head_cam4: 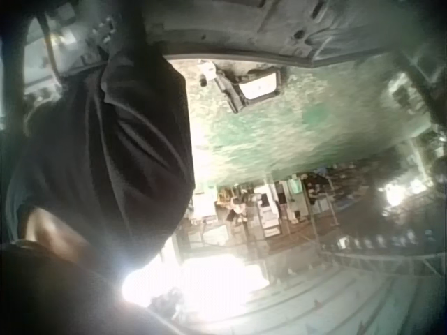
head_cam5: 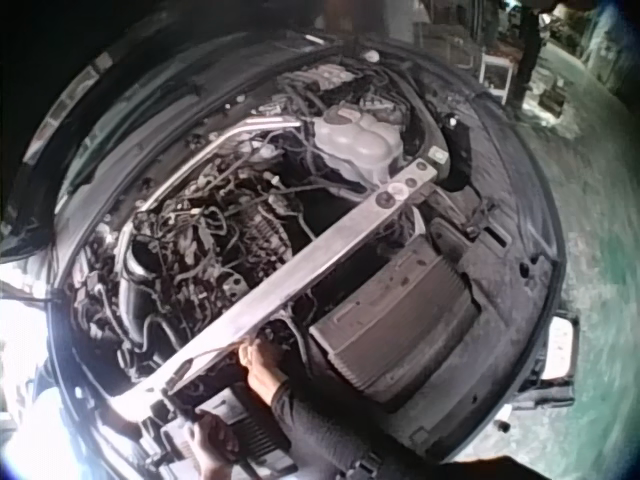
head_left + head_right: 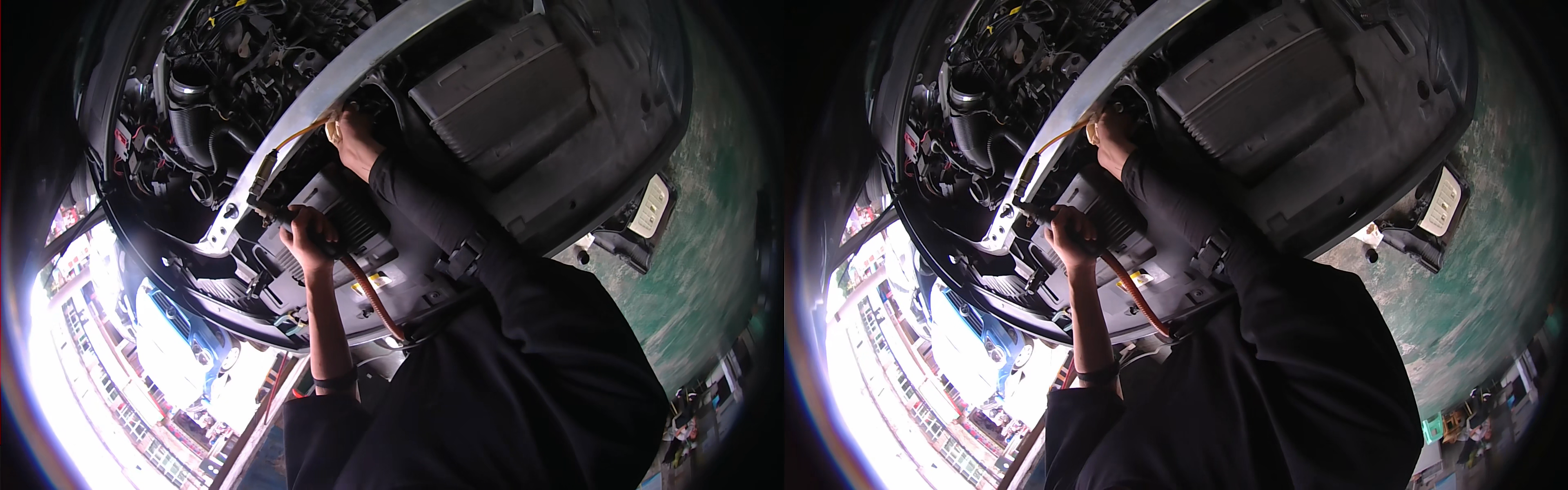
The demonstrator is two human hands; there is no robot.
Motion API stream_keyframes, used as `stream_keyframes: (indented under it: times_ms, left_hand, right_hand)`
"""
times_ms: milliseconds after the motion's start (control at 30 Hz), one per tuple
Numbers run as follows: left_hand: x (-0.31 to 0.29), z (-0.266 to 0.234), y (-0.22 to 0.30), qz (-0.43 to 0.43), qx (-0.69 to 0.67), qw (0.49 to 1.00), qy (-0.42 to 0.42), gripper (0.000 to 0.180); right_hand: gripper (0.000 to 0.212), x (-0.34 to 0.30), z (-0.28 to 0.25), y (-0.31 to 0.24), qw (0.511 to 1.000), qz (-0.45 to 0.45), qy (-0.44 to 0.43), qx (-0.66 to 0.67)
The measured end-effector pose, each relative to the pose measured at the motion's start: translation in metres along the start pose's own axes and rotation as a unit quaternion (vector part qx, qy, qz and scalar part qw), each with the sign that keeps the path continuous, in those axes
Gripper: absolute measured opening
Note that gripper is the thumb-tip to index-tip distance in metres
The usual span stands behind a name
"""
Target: The person uses a compressed air nozzle and a cloth to clean the engine bay of a car. They repeatedly direct air at various components while wiping surfaces with the cloth, focusing on the front crossmember and surrounding areas.
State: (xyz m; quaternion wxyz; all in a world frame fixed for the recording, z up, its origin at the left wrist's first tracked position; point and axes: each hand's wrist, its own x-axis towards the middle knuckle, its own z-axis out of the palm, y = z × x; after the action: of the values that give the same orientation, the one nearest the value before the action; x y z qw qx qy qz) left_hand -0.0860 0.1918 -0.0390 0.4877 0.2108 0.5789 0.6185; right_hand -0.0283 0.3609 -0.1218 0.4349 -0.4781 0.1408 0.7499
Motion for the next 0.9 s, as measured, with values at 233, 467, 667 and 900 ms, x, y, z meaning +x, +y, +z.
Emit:
stream_keyframes:
  times_ms: [233, 467, 667, 900]
  left_hand:
    - [-0.004, 0.011, 0.005, -0.002, 0.000, 0.999, 0.037, 0.012]
    - [-0.006, 0.014, 0.007, 0.008, -0.001, 1.000, 0.029, 0.016]
    - [-0.005, 0.008, 0.007, 0.021, -0.010, 0.999, -0.022, 0.018]
    - [-0.003, 0.004, 0.010, 0.023, -0.003, 0.999, -0.033, 0.019]
  right_hand:
    - [0.018, 0.012, -0.008, 0.002, 0.998, 0.011, -0.053, 0.025]
    - [0.025, 0.019, -0.016, -0.004, 0.992, 0.041, -0.118, 0.002]
    - [0.008, 0.033, -0.019, -0.012, 0.995, 0.038, -0.085, -0.044]
    - [0.016, 0.045, -0.023, -0.035, 0.983, 0.078, -0.143, -0.080]
